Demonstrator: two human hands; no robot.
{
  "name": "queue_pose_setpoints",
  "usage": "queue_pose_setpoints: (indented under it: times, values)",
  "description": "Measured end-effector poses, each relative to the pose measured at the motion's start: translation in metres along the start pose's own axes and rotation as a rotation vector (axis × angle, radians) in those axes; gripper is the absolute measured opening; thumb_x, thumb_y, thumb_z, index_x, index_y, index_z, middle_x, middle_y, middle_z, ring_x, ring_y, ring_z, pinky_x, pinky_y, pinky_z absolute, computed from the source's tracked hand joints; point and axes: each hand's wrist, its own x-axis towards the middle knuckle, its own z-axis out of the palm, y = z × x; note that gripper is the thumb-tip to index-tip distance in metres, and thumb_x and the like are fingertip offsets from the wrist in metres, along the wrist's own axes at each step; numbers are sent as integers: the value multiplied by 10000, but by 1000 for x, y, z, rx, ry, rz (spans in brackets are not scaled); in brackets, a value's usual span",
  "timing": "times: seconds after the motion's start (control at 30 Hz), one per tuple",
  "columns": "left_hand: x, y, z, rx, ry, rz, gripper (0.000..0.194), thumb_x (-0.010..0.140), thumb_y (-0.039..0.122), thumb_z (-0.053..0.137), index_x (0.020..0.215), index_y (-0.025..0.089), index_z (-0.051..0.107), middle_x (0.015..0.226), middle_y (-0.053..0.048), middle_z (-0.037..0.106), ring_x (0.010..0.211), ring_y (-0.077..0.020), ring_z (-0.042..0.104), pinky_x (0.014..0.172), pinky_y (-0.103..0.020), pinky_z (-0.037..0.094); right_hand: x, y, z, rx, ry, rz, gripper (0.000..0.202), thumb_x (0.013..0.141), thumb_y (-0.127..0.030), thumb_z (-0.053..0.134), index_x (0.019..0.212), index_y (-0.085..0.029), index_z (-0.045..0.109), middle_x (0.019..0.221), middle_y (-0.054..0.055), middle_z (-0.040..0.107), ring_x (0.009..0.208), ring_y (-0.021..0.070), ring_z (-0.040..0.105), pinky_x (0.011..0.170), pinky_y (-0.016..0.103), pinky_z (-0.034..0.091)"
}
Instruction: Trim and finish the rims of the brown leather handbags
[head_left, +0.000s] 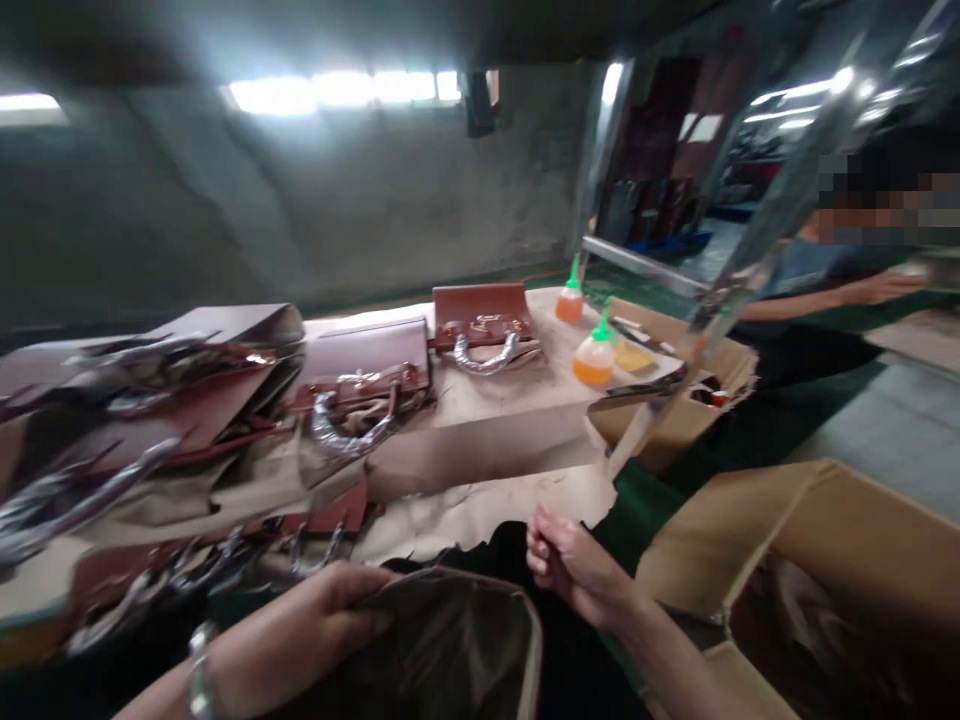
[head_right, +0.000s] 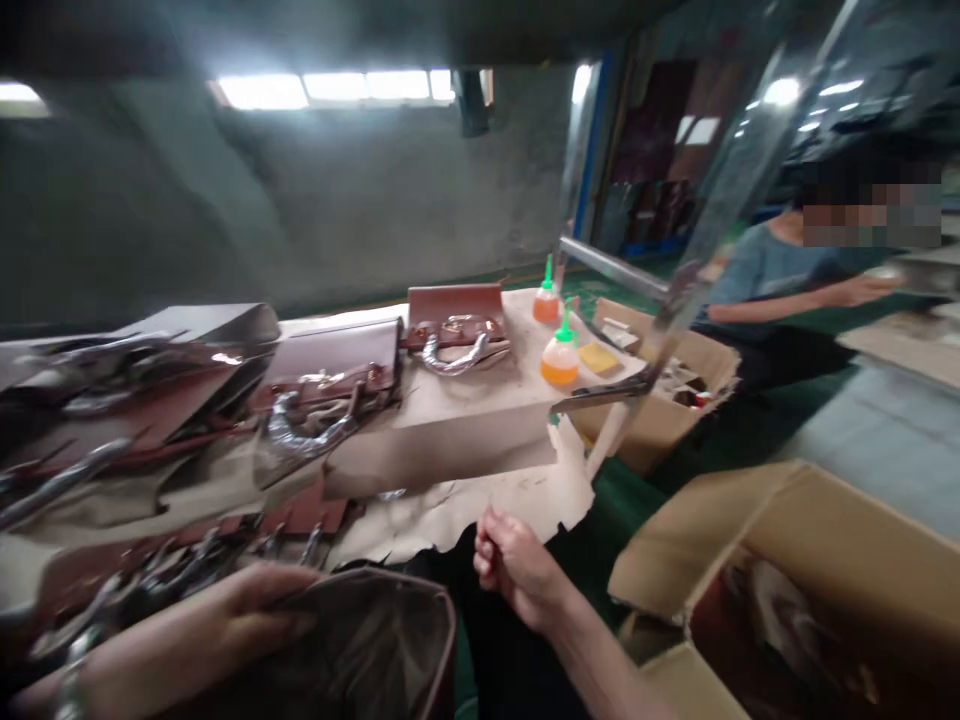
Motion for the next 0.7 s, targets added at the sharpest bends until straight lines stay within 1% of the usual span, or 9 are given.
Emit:
queue_pose_setpoints:
  times: [0.03,0.1,0.2,0.27,0.37,0.47,0.57,0.63,0.7]
  values:
    - [0,1,0,-51,-76,9,302,683,282,527,929,127,609,818,-4,630,751,-171,537,665,-221,425,-6,-2,6,-85,12,-30,216,772,-324,548,657,-165,458,514,-53,423,430,54,382,384,149,251]
    - [3,5,0,-127,-117,31,317,659,291,523,915,126,609,781,-6,628,699,-157,528,633,-213,418,-17,-12,23,-620,95,-251,285,768,-440,507,668,-175,479,501,-48,427,431,70,382,402,178,285]
    - [11,7,-2,-3,-59,23,310,619,296,529,861,129,626,733,-6,608,658,-148,505,590,-208,405,-35,-26,58,-1291,57,-431,319,767,-490,463,681,-186,504,586,-13,500,531,113,452,496,229,361]
    - [15,6,-2,71,-36,21,309,603,297,524,846,135,627,702,-3,587,629,-140,484,556,-207,389,-46,-27,81,-1596,28,-456,281,791,-456,438,800,-193,535,748,20,567,689,157,523,610,272,405]
    - [18,4,-2,120,-27,39,280,595,279,508,808,137,622,636,10,535,576,-118,438,505,-198,345,-54,-14,103,-1861,19,-485,312,795,-426,448,988,-196,533,966,63,581,896,212,530,772,341,410]
    - [18,4,-2,155,-14,51,244,583,264,500,762,144,615,583,26,481,548,-107,404,488,-197,321,-50,3,113,-2056,36,-542,347,782,-398,491,1048,-178,528,998,93,583,916,243,535,797,391,419]
    - [17,4,-4,166,1,42,225,564,259,499,730,151,607,561,32,461,544,-109,399,496,-204,325,-47,13,117,-2175,102,-673,350,748,-345,553,1042,-156,539,982,108,591,907,256,540,788,412,438]
    - [15,5,-5,114,-8,23,238,546,256,501,732,151,605,572,29,482,549,-116,418,512,-214,341,-48,16,116,-2202,133,-751,341,730,-314,576,1030,-154,548,985,111,593,911,255,543,792,412,448]
    - [13,4,-6,18,-21,-7,268,523,258,504,746,147,602,592,21,513,555,-127,443,531,-231,365,-53,18,111,-2208,168,-759,335,728,-297,573,1032,-158,549,995,114,594,917,258,548,799,420,452]
